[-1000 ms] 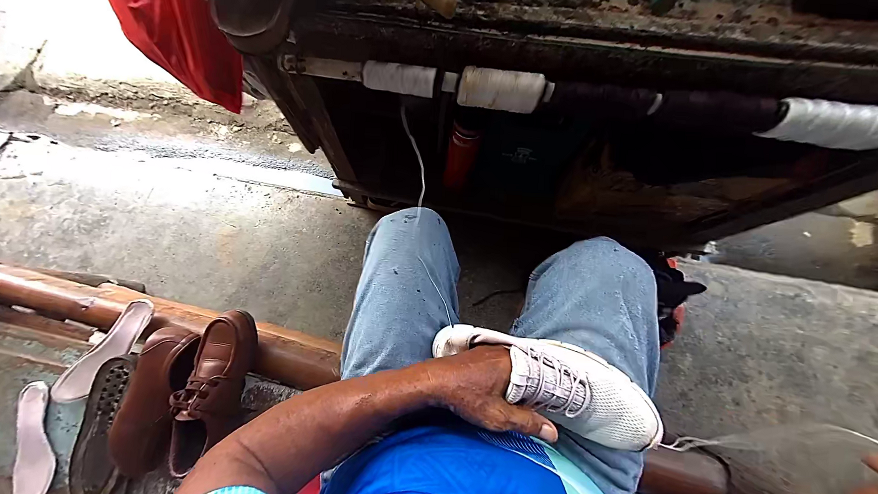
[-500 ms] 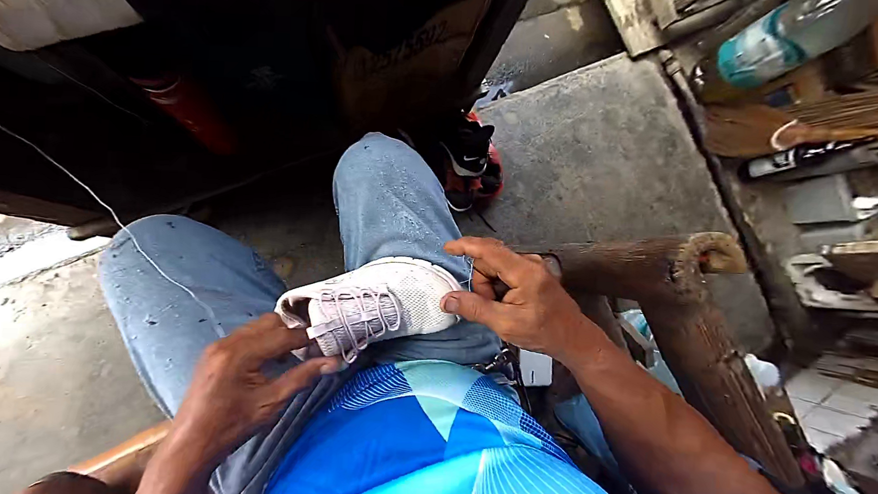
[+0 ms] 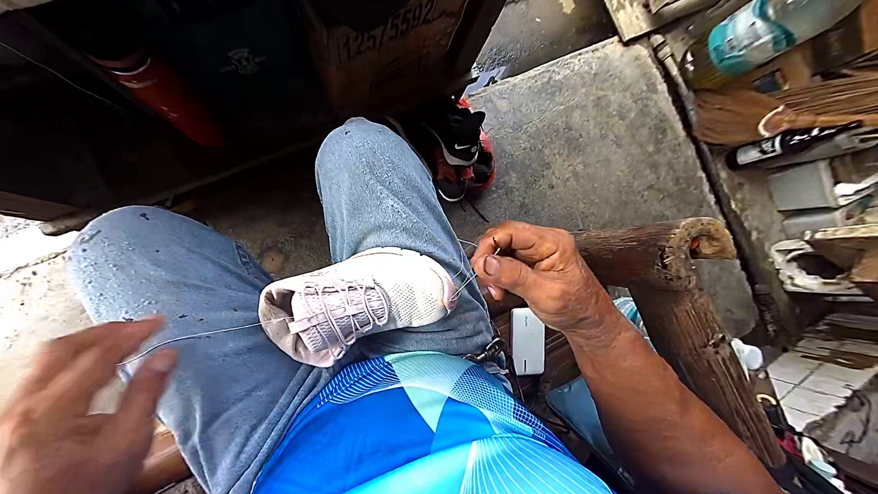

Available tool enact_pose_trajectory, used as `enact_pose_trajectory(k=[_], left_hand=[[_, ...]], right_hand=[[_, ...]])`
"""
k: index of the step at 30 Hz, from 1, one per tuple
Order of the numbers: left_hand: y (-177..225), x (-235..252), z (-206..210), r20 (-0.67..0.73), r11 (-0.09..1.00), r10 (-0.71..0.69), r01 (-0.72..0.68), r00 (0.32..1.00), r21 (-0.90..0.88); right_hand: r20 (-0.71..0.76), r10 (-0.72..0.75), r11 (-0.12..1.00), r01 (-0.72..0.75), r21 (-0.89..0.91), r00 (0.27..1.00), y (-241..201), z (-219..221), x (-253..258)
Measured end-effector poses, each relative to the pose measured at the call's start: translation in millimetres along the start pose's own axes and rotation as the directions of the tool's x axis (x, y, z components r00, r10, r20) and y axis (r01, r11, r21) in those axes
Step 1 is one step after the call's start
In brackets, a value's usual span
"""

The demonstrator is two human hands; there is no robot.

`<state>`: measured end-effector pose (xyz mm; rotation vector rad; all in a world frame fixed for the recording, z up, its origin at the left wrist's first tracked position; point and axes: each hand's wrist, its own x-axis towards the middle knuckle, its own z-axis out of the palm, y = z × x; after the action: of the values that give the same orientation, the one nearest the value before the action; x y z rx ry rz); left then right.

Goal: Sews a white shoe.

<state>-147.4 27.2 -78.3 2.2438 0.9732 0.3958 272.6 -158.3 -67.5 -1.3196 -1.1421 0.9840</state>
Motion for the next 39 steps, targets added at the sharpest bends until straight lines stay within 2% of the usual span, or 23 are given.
enact_pose_trajectory(k=[3, 5, 8, 12, 14, 17, 20, 22, 25, 27, 29, 31, 36, 39], left_hand=[[39.8, 23.0, 48.9, 0.1, 0.97, 0.167, -0.145, 0.981, -0.197], [47.1, 32.4, 72.9, 0.117, 0.967, 0.195, -0.171, 0.974, -0.192], [46.0, 42.5, 87.5, 0.128, 0.975, 0.188, -0.17, 0.974, -0.142], [38.7, 47.8, 93.1, 0.147, 0.981, 0.174, -0.159, 0.974, -0.108], [33.9, 51.2, 94.8, 0.164, 0.98, 0.169, -0.148, 0.972, -0.135], [29.1, 57.9, 93.4, 0.174, 0.977, 0.116, -0.081, 0.978, -0.198], [30.6, 68.2, 87.0, 0.19, 0.972, 0.044, 0.002, 0.981, -0.234], [29.7, 74.3, 84.6, 0.208, 0.968, 0.034, 0.019, 0.978, -0.25], [27.4, 78.8, 85.1, 0.226, 0.96, 0.032, 0.033, 0.974, -0.277], [26.2, 79.7, 85.6, 0.237, 0.943, 0.055, 0.027, 0.97, -0.331], [26.5, 79.4, 85.8, 0.237, 0.936, 0.057, 0.03, 0.97, -0.351], [26.9, 78.9, 85.7, 0.245, 0.934, 0.043, 0.048, 0.969, -0.354], [26.5, 80.0, 87.3, 0.247, 0.927, 0.041, 0.055, 0.968, -0.371], [24.9, 81.2, 87.3, 0.262, 0.923, 0.024, 0.079, 0.965, -0.376]], right_hand=[[0.084, 0.011, 1.0, -0.009, -0.029, 0.996, -4.1, -9.7, -5.8], [0.184, 0.057, 0.996, -0.043, -0.08, 0.981, -8.4, -18.5, -12.3], [0.272, 0.23, 0.95, -0.154, -0.273, 0.934, -12.4, -30.3, -24.2], [0.188, 0.475, 0.764, -0.297, -0.573, 0.859, -10.8, -39.5, -34.1], [0.146, 0.503, 0.716, -0.316, -0.622, 0.852, -7.9, -45.7, -37.1], [0.137, 0.425, 0.806, -0.305, -0.507, 0.895, -1.8, -56.1, -41.6], [0.11, 0.271, 0.946, -0.244, -0.212, 0.956, 3.4, -58.9, -43.5], [0.079, 0.183, 0.982, -0.185, 0.024, 0.98, 5.5, -55.3, -42.5], [0.087, 0.069, 0.906, -0.099, 0.412, 0.994, -0.6, -45.3, -36.1], [0.101, 0.008, 0.833, -0.063, 0.549, 0.995, -7.1, -39.8, -31.5], [0.109, -0.001, 0.82, -0.061, 0.57, 0.994, -11.9, -40.5, -29.2], [0.091, 0.057, 0.868, -0.094, 0.488, 0.994, -16.3, -44.6, -28.0], [-0.053, 0.184, 0.911, -0.15, 0.384, 0.982, -11.3, -51.9, -26.0], [-0.053, 0.193, 0.967, -0.181, 0.18, 0.98, 1.0, -49.6, -24.7]])
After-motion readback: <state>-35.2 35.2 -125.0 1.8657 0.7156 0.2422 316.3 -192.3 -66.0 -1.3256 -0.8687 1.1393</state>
